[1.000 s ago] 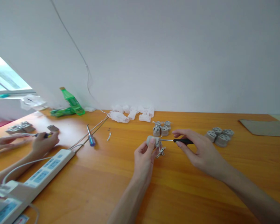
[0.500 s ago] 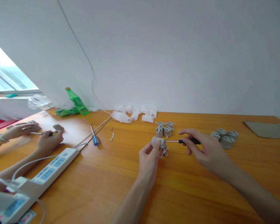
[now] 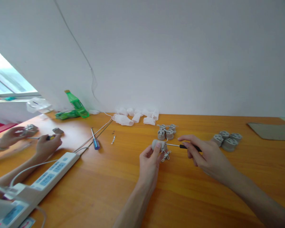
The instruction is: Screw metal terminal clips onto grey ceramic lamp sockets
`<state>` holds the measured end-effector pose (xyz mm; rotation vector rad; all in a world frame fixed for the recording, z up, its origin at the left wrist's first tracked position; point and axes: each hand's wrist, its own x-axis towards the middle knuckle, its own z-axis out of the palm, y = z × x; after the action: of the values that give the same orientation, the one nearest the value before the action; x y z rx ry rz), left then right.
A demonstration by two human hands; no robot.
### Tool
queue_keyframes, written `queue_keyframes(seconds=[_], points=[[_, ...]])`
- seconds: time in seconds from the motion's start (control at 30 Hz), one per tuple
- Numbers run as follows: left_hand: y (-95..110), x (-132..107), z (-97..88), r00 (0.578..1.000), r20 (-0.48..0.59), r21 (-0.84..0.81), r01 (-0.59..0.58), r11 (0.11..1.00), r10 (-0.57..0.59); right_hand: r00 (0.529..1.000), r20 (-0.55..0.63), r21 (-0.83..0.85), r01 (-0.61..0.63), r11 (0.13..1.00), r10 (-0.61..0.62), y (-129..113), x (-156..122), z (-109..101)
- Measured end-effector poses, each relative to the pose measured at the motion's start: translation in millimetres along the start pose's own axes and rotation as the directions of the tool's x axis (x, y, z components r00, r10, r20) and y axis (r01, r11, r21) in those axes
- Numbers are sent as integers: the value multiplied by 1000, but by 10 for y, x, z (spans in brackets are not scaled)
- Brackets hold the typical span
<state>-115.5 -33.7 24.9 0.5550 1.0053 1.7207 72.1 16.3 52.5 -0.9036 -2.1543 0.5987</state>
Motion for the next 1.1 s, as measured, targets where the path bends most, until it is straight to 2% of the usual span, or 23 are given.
queue_keyframes(seconds=[0.23,0.4,0.53,0.6,0.77,1.1], points=[[-17,5,-5,1000,-3,-3,8,1000,-8,990,-31,41,137,990,-135,29,31,-28],[-76,12,-27,1000,-5,2,16,1000,-16,995,-77,22,64,998,-63,-3,20,-36],[-102,11,-33,999,36,19,6,1000,-7,998,-55,13,-17,1000,17,-27,8,-49],[-98,12,-32,999,33,16,5,1000,-5,999,-46,10,-1,1000,1,-17,7,-51],[-86,27,-38,1000,-9,-10,14,1000,-15,989,-44,18,143,990,-142,53,18,-32],[-98,25,-55,1000,-4,37,5,999,-5,993,-79,5,93,996,-92,49,14,-3]])
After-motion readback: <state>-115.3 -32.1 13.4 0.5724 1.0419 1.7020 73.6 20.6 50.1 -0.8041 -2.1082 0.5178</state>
